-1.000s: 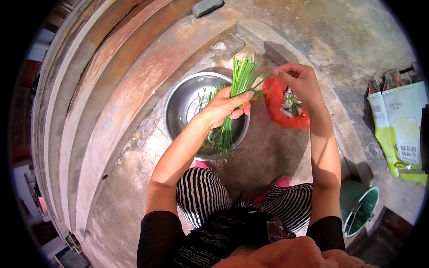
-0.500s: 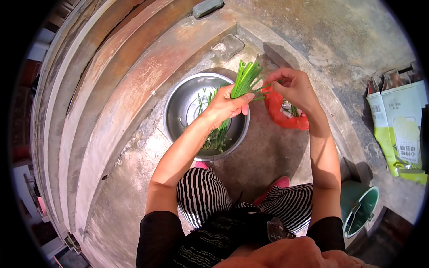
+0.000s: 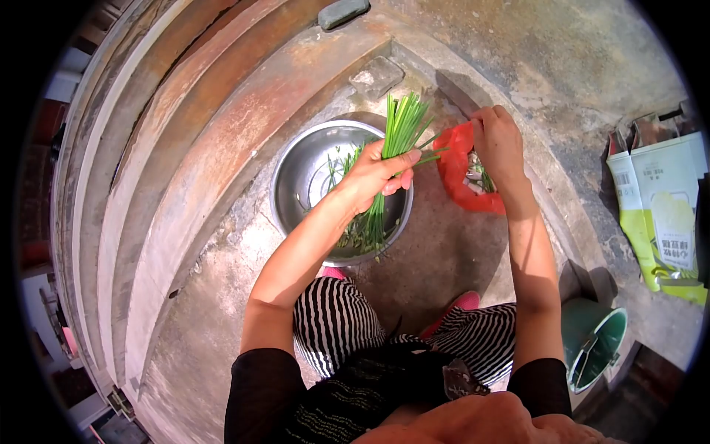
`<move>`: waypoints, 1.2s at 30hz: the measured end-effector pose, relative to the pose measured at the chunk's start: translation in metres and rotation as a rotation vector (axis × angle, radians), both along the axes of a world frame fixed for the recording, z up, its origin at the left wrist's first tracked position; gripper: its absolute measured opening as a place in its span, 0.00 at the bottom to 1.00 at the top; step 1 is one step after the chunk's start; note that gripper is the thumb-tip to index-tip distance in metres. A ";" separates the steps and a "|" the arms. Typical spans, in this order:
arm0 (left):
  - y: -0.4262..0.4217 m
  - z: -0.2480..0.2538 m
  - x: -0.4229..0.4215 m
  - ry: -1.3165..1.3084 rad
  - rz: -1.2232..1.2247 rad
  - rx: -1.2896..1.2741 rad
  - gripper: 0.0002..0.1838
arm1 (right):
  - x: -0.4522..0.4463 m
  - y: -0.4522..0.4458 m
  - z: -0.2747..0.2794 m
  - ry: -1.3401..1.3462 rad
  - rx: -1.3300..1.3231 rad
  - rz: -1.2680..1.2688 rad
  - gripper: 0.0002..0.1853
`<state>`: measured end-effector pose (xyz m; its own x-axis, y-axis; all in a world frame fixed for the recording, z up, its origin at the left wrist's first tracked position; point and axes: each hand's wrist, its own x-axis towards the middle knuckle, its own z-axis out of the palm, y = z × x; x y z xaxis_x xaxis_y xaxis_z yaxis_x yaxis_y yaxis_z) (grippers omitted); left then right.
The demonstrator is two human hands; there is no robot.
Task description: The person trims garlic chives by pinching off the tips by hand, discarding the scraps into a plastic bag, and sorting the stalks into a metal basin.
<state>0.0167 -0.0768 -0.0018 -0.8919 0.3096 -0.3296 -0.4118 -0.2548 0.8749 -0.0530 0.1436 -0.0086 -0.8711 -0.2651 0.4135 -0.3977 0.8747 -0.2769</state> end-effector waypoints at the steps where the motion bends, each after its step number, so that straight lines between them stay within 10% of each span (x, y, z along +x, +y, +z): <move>1: -0.002 0.000 0.001 -0.002 0.002 0.011 0.09 | -0.003 0.015 0.001 -0.004 0.028 -0.008 0.11; 7: -0.002 0.000 0.000 -0.038 -0.068 0.134 0.08 | 0.002 -0.001 0.023 -0.088 -0.261 -0.045 0.11; 12: 0.002 -0.001 0.000 -0.014 -0.028 0.103 0.07 | 0.020 -0.038 0.043 -0.957 -0.868 0.168 0.19; 19: -0.008 -0.007 -0.003 0.040 -0.013 0.102 0.16 | 0.030 -0.064 0.023 -1.116 -1.343 0.126 0.11; 36: -0.083 -0.035 0.015 -0.018 0.226 -0.032 0.11 | 0.019 -0.129 -0.028 -1.220 -1.216 0.326 0.10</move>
<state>0.0313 -0.1599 -0.0369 -0.9311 0.0915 -0.3530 -0.3634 -0.3143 0.8770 -0.0339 0.0142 -0.0369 -0.7857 -0.5411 -0.2999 0.4165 -0.1042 -0.9031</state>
